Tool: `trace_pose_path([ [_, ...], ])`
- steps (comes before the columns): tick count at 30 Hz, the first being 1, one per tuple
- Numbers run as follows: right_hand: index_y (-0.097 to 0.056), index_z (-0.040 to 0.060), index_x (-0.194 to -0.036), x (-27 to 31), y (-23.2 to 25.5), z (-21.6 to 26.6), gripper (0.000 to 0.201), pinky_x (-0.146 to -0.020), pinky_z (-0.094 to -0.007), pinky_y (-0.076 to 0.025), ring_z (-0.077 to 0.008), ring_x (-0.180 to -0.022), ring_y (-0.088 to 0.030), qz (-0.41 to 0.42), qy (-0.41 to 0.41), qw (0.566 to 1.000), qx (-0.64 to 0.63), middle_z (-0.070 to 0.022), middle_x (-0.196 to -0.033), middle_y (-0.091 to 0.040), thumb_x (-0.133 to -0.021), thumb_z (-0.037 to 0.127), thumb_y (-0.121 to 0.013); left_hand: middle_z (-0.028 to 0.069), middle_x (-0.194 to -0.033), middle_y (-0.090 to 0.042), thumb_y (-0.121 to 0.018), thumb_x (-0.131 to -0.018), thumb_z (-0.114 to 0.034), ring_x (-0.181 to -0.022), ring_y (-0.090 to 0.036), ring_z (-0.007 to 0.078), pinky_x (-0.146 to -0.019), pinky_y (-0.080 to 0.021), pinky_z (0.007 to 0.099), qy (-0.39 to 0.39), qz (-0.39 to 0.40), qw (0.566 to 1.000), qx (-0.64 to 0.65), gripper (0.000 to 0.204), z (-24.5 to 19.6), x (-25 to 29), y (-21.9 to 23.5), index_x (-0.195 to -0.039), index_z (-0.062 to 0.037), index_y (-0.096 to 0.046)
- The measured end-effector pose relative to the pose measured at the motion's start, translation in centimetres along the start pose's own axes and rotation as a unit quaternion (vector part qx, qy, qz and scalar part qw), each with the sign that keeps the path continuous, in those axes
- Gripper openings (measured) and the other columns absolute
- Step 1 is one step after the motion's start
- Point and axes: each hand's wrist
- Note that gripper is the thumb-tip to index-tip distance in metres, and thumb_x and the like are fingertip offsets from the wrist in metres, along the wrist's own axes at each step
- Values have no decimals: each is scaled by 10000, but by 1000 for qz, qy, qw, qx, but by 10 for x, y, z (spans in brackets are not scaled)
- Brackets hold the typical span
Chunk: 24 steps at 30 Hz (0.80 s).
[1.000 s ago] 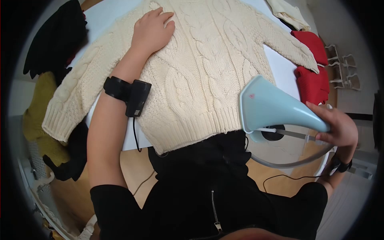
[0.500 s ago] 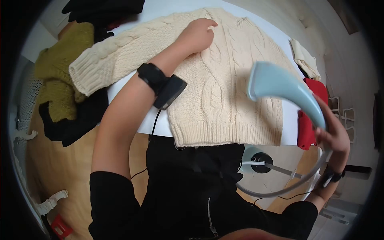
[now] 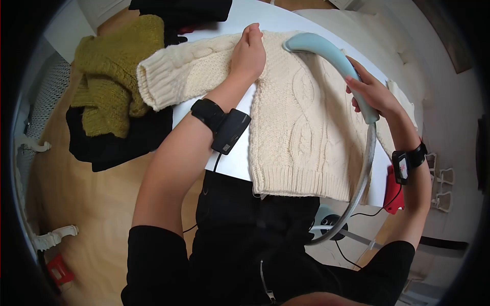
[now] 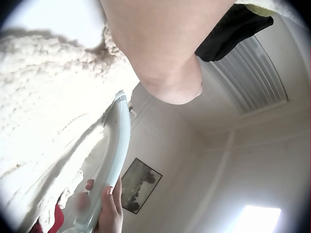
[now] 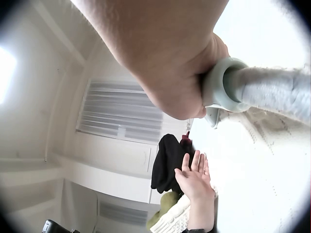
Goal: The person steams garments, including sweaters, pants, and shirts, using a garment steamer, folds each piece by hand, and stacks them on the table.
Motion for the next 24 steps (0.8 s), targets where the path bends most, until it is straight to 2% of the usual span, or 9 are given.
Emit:
trace_pose_path([
  [6,-253,154,-1566,53,-6,6,648,-552,-280,-524,-104,-591,-550,137,69,988,-4,-55,-891,-543,-999,250,-552,218,-1231,-647,-210,-1043,-486,-1216,-549,313,-1077,-356,366,23,-6,997,77,653,16,-13,3,-1300,-15,-582],
  [8,-251,145,-1568,78,-4,2,682,-557,-274,-517,-99,-587,-551,165,72,984,-3,-59,-903,-554,-980,229,-586,228,-1218,-652,-306,-1051,-411,-1186,-581,331,-1053,-403,379,74,13,994,84,604,20,-17,9,-1218,79,-616],
  [10,-259,133,-1566,100,3,-5,703,-566,-269,-515,-96,-597,-556,208,63,976,18,-66,-921,-565,-966,242,-608,242,-1263,-630,-226,-1054,-478,-1224,-563,326,-1091,-365,373,89,29,992,86,731,18,-15,7,-1209,125,-609],
  [11,-268,122,-1564,113,6,-8,750,-624,-303,-533,-131,-638,-592,217,56,974,30,-86,-995,-616,-930,248,-648,242,-1254,-635,-231,-1055,-469,-1226,-564,328,-1094,-361,368,86,34,993,78,718,18,-15,6,-1204,118,-616],
  [14,-314,109,-1545,140,16,-37,845,-726,-364,-534,-296,-730,-675,239,252,926,147,-171,-1036,-675,-830,242,-744,246,-1281,-615,-267,-1051,-452,-1261,-534,341,-1108,-347,381,73,62,995,38,671,13,-12,8,-1238,98,-601],
  [16,-348,116,-1532,161,29,-33,848,-689,-370,-524,-352,-728,-664,300,210,911,192,-192,-977,-672,-804,245,-764,250,-1317,-590,-297,-1046,-445,-1294,-504,351,-1119,-336,400,62,80,995,6,642,9,-8,8,-1277,84,-579],
  [17,-373,-21,-1479,169,35,-26,833,-664,-394,-522,-370,-731,-676,335,205,890,232,-219,-886,-658,-810,277,-770,228,-1258,-628,-313,-1038,-441,-1220,-550,332,-1068,-376,386,34,76,994,-69,598,7,-6,7,-1236,36,-615],
  [20,-401,-16,-1463,184,50,-13,832,-650,-401,-521,-370,-736,-680,397,179,851,293,-203,-881,-656,-795,299,-785,200,-1158,-680,-411,-1004,-397,-1084,-624,310,-969,-448,377,-54,79,975,-200,485,6,3,-2,-1151,-14,-670],
  [24,-380,124,-1515,187,55,-15,855,-612,-389,-503,-348,-648,-648,313,240,873,286,-153,-907,-678,-777,275,-785,174,-1018,-712,-617,-911,-275,-922,-679,282,-844,-514,374,-199,132,935,-264,312,-66,36,10,-1081,-25,-693],
])
Point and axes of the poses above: each hand's wrist, its own x-axis away from the middle knuckle, its own y-axis out of the back of the hand, z = x × y
